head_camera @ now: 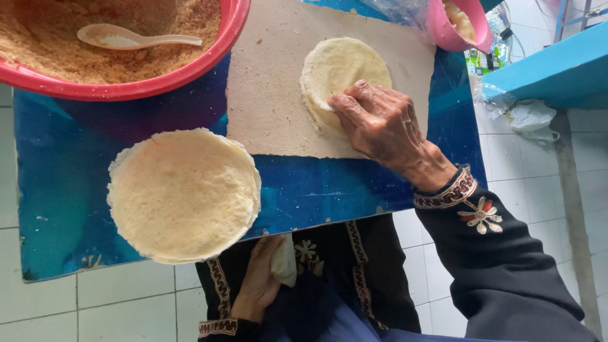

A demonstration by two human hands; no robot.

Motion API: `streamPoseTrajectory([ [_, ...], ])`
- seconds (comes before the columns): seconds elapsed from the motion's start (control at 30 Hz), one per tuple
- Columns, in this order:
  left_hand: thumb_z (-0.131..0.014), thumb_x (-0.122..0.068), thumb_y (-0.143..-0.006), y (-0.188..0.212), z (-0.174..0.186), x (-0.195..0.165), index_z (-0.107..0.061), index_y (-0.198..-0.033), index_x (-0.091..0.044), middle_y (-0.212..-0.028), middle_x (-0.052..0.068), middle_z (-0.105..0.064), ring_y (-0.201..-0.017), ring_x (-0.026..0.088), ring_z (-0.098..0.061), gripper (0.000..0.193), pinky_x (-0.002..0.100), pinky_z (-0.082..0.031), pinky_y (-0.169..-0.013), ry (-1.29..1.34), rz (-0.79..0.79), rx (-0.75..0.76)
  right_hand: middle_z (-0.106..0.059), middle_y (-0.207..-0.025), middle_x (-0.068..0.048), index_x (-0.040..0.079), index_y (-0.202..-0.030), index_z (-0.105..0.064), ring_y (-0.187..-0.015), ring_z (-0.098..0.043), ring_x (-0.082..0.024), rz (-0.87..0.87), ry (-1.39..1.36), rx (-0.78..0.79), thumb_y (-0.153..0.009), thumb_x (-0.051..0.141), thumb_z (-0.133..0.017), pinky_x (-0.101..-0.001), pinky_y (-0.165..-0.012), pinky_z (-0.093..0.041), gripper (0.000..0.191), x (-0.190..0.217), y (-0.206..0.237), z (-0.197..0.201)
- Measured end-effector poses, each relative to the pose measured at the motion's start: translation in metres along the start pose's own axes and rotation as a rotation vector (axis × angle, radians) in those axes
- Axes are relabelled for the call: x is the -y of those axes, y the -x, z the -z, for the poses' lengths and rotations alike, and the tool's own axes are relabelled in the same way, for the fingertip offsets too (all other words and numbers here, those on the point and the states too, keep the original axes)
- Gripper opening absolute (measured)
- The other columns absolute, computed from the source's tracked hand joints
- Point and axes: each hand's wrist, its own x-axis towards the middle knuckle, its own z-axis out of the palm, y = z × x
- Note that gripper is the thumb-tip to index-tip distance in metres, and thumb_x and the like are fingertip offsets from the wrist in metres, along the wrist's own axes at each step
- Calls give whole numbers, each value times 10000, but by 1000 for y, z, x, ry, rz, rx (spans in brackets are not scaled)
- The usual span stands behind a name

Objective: The person peels the thin top skin off round rice cakes one at a time, holding each cake over their lap and working the skin loose by hand. The separated skins are stacked on the table and the peeled cakes are set down beside them.

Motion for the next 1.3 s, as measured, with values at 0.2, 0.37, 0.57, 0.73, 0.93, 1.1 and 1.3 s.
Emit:
streamPoseTrajectory([
  [0.2, -623, -186, -968, 2, -2, -2, -608, -1248, -51, -1113, 77, -688, -953, 177, -700, 312, 352, -609, -769, 13, -3, 7, -671, -1037, -115, 35, -1187, -697, -953, -673, -278, -49, -60, -6, -967, 98, -806, -397, -854, -572, 254, 9, 11, -2],
  [0.37, -609, -253, -957, 4, -5, -5, -615, -1216, -71, -1027, 86, -683, -836, 221, -700, 317, 400, -596, -645, -54, 8, 20, -640, -1161, -130, 49, -1225, -682, -1058, -622, -294, -116, -113, 64, -933, 134, -816, -438, -959, -518, 332, 18, 21, 5],
  [0.57, -601, -238, -967, 11, -7, -3, -623, -1229, -89, -1015, 33, -672, -913, 152, -662, 302, 336, -574, -741, -129, -43, 12, -657, -1144, -114, 79, -1192, -705, -1058, -614, -341, -180, -48, 71, -826, 173, -833, -464, -898, -475, 399, 34, 43, 23],
  [0.73, -650, -183, -1011, 48, -30, 9, -652, -1154, -95, -981, 1, -660, -913, 66, -593, 167, 242, -491, -783, -857, -454, 186, -723, -1139, -63, 102, -1201, -715, -1049, -689, -221, -521, -773, 222, -914, 238, -810, -362, -901, -579, 332, 80, 97, 62],
  [0.93, -632, -223, -1063, 134, -71, 2, -613, -1147, -95, -1003, -21, -612, -886, 43, -536, 155, 225, -455, -777, -660, -3, 552, -601, -1407, -153, -35, -1473, -496, -1323, -572, -241, -583, -1453, 201, -920, 507, -754, -376, -1146, -445, 816, 130, 152, 65],
  [1.1, -603, -272, -1063, 132, -116, -11, -588, -1162, -67, -1194, 9, -622, -1012, 92, -607, 229, 269, -517, -889, -230, 34, 590, -591, -1402, -134, -65, -1476, -476, -1336, -558, -225, -888, -2107, 303, -856, 533, -824, -396, -1141, -434, 929, 161, 182, 41],
  [1.3, -549, -334, -1072, 122, -128, -11, -509, -1323, -60, -1237, 83, -623, -1135, 157, -637, 373, 321, -548, -964, -130, -66, 399, -674, -1172, -157, -88, -1207, -582, -1139, -635, -218, -1050, -2184, -41, -1078, 159, -731, -397, -1063, -504, 316, 160, 211, 24],
])
